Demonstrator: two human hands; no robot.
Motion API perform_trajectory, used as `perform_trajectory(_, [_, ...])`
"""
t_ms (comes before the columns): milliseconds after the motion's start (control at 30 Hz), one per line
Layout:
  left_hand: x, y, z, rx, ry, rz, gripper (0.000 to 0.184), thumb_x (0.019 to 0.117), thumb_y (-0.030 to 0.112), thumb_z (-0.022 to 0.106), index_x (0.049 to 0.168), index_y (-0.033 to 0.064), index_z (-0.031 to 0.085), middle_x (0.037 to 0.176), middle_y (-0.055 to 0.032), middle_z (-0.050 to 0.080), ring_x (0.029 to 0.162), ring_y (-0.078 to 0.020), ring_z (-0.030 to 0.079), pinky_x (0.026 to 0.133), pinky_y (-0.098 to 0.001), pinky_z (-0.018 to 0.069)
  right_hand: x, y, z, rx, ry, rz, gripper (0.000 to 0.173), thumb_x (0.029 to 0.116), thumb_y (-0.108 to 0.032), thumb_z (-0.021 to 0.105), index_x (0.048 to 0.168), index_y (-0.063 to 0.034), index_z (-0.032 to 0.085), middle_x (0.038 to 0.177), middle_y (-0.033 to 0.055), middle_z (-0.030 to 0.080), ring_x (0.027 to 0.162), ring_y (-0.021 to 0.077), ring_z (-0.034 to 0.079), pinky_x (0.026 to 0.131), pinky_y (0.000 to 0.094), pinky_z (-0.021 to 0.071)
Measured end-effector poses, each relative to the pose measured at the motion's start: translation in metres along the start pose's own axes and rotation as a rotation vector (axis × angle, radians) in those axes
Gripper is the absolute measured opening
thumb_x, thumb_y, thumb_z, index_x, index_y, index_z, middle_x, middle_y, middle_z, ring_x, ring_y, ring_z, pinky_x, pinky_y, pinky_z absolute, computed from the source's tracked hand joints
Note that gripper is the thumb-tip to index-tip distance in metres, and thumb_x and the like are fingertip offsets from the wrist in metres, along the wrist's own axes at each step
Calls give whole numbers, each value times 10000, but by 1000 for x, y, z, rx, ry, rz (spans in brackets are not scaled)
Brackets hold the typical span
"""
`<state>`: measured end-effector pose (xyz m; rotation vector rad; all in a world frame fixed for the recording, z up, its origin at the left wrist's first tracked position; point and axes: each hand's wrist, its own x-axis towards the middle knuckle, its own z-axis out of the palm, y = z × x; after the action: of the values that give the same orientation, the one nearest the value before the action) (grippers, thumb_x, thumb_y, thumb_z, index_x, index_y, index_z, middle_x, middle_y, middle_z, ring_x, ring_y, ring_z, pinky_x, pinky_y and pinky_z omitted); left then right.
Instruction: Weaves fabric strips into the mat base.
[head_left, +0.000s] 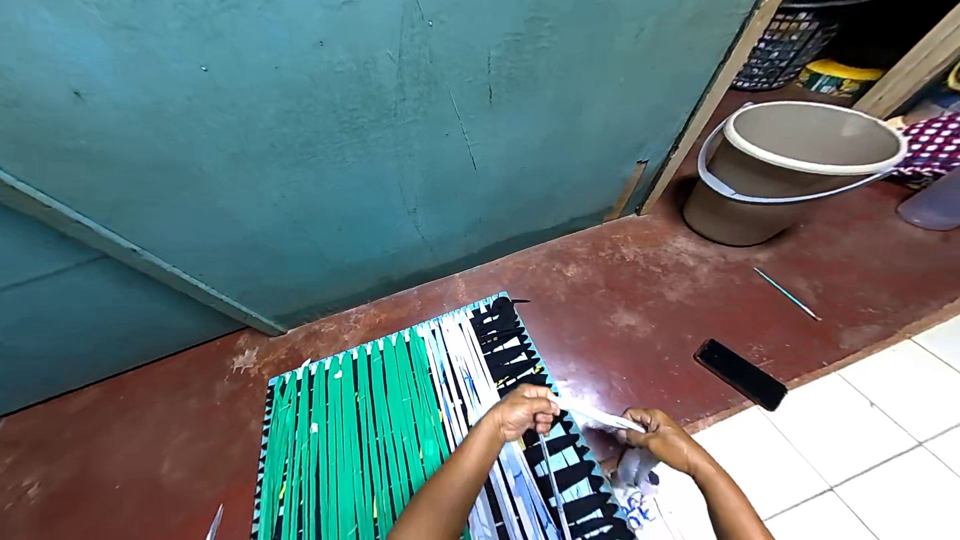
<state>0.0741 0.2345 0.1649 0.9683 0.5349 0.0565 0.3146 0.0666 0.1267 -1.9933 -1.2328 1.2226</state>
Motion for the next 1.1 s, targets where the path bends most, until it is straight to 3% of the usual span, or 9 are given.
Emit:
perform_trajectory(200, [5,18,-13,15,-60,30,228,948,51,473,794,167,594,591,114,545,513,-8,516,550,-199,481,-11,28,-57,-323,83,324,284,937,-164,732,1156,17,722,1147,301,692,1147,490,631,1017,687,437])
perform_trajectory(300, [7,13,-16,-17,18,16,228,975,34,445,830,146,581,602,100,540,515,-13,512,550,-195,482,-48,41,-86,-73,181,319,191,966,-14,646,1139,30,717,993,214,710,871,309,670,838,517,533])
perform_trajectory(400, [16,8,-18,-80,130,10,264,1004,13,396,845,125,573,610,79,544,515,-27,517,544,-201,488,-79,35,-90,237,124,104,237,955,2,515,1088,50,706,939,79,735,844,88,683,845,313,568])
perform_trajectory(633, [33,3,-18,-199,333,-17,302,1073,50,323,867,113,535,567,60,490,478,-60,498,518,-225,492,-73,23,-76,124,71,185,408,1112,-185,366,1211,81,658,1122,218,678,1048,244,633,1002,418,468])
perform_trajectory(733, [32,0,-24,-258,427,-10,321,1063,50,319,833,116,533,540,58,483,443,-56,487,488,-221,498,-70,31,-79,468,259,154,488,1109,-233,246,1326,79,552,1140,134,697,998,155,674,922,335,544])
perform_trajectory(833, [30,-4,-35,-314,493,-26,342,1071,76,307,806,138,514,514,63,463,417,-54,462,466,-221,483,-78,40,-96,874,613,129,532,1117,-343,129,1198,4,524,791,27,689,711,155,699,710,356,614])
perform_trajectory(933, [28,-7,-43,-327,513,-39,344,1074,88,306,801,149,507,507,73,444,409,-49,442,464,-220,477,-114,58,-140,1078,985,104,545,1130,-381,81,1033,-112,545,591,-72,586,526,77,609,547,260,562])
perform_trajectory(1000, [29,-9,-44,-334,525,-40,345,1074,90,315,793,149,507,503,72,439,403,-49,436,455,-220,474,-154,74,-178,1117,1238,36,535,1127,-391,72,1063,-123,530,627,-74,617,553,60,625,546,235,556])
perform_trajectory(1100, [34,-13,-44,-345,579,-33,337,1073,85,325,793,148,500,498,72,420,399,-53,420,450,-226,469,-232,94,-233,1065,1521,-243,577,1107,-390,-3,1218,-92,479,865,11,715,792,172,727,748,355,627])
